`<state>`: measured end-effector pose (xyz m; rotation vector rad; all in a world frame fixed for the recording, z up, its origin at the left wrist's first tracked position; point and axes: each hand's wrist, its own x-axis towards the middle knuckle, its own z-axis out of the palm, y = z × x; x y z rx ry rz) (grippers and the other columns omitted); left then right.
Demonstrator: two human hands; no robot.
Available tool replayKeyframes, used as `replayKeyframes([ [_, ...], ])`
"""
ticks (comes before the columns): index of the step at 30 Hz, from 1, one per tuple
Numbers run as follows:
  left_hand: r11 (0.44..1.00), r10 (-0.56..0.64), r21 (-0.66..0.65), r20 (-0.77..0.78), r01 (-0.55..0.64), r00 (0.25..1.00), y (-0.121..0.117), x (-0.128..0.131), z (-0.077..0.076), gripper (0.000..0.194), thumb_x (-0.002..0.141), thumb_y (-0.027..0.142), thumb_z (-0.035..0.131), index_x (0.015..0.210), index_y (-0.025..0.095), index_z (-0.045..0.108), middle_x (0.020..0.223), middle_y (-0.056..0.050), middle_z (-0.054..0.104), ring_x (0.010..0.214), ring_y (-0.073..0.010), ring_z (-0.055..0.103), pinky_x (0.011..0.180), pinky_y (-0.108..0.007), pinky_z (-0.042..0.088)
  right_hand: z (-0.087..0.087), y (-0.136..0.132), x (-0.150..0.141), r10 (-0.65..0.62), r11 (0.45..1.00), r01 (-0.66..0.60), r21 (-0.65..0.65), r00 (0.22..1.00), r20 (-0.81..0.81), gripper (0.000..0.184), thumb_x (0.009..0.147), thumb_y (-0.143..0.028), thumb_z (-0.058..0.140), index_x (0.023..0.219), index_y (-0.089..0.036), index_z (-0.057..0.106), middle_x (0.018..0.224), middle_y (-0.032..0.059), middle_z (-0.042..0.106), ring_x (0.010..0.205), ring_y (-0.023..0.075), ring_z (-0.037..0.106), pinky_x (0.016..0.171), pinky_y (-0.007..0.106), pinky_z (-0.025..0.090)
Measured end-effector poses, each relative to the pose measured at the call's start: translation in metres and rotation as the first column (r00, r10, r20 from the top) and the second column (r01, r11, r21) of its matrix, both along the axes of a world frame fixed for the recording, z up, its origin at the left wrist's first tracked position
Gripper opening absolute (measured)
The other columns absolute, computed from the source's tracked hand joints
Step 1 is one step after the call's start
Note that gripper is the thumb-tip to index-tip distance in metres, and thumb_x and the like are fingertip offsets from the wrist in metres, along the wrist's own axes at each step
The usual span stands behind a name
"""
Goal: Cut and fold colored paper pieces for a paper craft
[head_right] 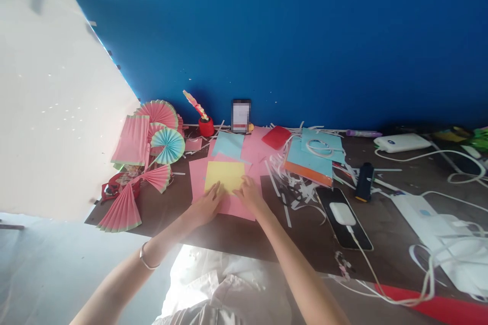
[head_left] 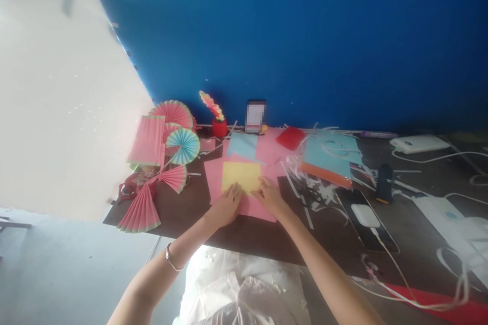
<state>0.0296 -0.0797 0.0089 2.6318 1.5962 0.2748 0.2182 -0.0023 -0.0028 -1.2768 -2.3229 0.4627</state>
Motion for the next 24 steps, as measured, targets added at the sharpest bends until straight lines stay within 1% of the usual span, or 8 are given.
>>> replayKeyframes([
  [3,1.000,0.029,0.002,0.007,-0.029,1.000,-0.002,0.007,-0.004,0.046,0.089,0.031,0.031,0.132,0.015,0.031,0.140,-0.021,0.027,0.130,-0.0346,0.023,0.095,-0.046,0.036,0.005,-0.005,-0.003,-0.085,0.996,0.083,0.033,0.994,0.068,0.025,0.083,-0.037,0.045,0.067,-0.019,0.052,0.108,0.0119,0.054,0.103,0.0262,0.048,0.086,0.044,0.039],
  [6,0.999,0.047,0.001,0.026,-0.047,0.999,-0.004,0.012,-0.009,0.046,0.089,0.032,0.031,0.132,0.016,0.031,0.140,-0.022,0.027,0.130,-0.0378,0.020,0.095,-0.051,0.034,0.012,-0.022,-0.008,-0.147,0.983,0.128,0.130,0.978,0.150,0.021,0.085,-0.032,0.042,0.089,-0.018,0.057,0.118,0.0130,0.054,0.110,0.0286,0.045,0.090,0.048,0.034],
  [8,0.999,0.052,0.001,0.047,-0.052,0.998,-0.007,0.013,-0.012,0.046,0.089,0.031,0.032,0.132,0.016,0.031,0.140,-0.022,0.026,0.131,-0.0376,0.016,0.096,-0.052,0.032,0.014,-0.039,-0.012,-0.083,0.984,0.053,0.171,0.981,0.176,0.028,0.088,-0.028,0.036,0.106,-0.019,0.055,0.127,0.0116,0.049,0.118,0.0273,0.040,0.096,0.048,0.028],
  [10,0.998,0.066,-0.004,0.064,-0.066,0.996,-0.009,0.013,-0.012,0.048,0.088,0.030,0.034,0.134,0.015,0.029,0.141,-0.021,0.024,0.132,-0.0365,0.014,0.097,-0.053,0.030,0.013,-0.054,-0.014,0.003,0.987,-0.033,0.156,0.981,0.193,0.037,0.089,-0.032,0.033,0.121,-0.019,0.047,0.130,0.0104,0.047,0.122,0.0256,0.038,0.100,0.048,0.024],
  [12,0.997,0.076,-0.007,0.072,-0.075,0.995,-0.011,0.013,-0.011,0.051,0.087,0.029,0.036,0.135,0.014,0.027,0.142,-0.021,0.022,0.133,-0.0357,0.013,0.098,-0.053,0.029,0.010,-0.065,-0.012,0.036,0.989,-0.065,0.131,0.977,0.211,0.044,0.089,-0.036,0.031,0.129,-0.018,0.039,0.133,0.0102,0.045,0.124,0.0252,0.036,0.102,0.050,0.021],
  [16,0.999,0.033,0.016,0.067,-0.034,0.997,-0.012,0.010,-0.003,0.050,0.087,0.027,0.034,0.134,0.010,0.029,0.142,-0.020,0.024,0.133,-0.0344,0.013,0.100,-0.051,0.028,0.008,-0.069,0.005,0.015,0.991,-0.049,0.128,0.969,0.247,0.046,0.089,-0.033,0.030,0.133,-0.021,0.035,0.134,0.0085,0.043,0.125,0.0256,0.036,0.104,0.054,0.016],
  [19,0.999,0.025,0.031,0.061,-0.027,0.998,-0.012,0.006,0.000,0.050,0.088,0.025,0.030,0.135,0.008,0.027,0.141,-0.018,0.028,0.133,-0.0289,0.019,0.103,-0.045,0.028,0.008,-0.065,0.019,-0.004,0.988,-0.035,0.147,0.966,0.257,0.046,0.089,-0.032,0.031,0.133,-0.023,0.035,0.132,0.0084,0.045,0.124,0.0267,0.038,0.104,0.059,0.009],
  [24,0.988,0.144,0.047,0.028,-0.145,0.989,-0.019,-0.007,-0.004,0.051,0.089,0.027,0.025,0.137,0.009,0.021,0.139,-0.013,0.035,0.130,-0.0227,0.028,0.103,-0.038,0.029,0.009,-0.064,0.028,-0.017,0.990,-0.021,0.137,0.963,0.270,0.046,0.089,-0.033,0.031,0.133,-0.021,0.035,0.134,0.0086,0.043,0.124,0.0274,0.037,0.102,0.062,0.008],
])
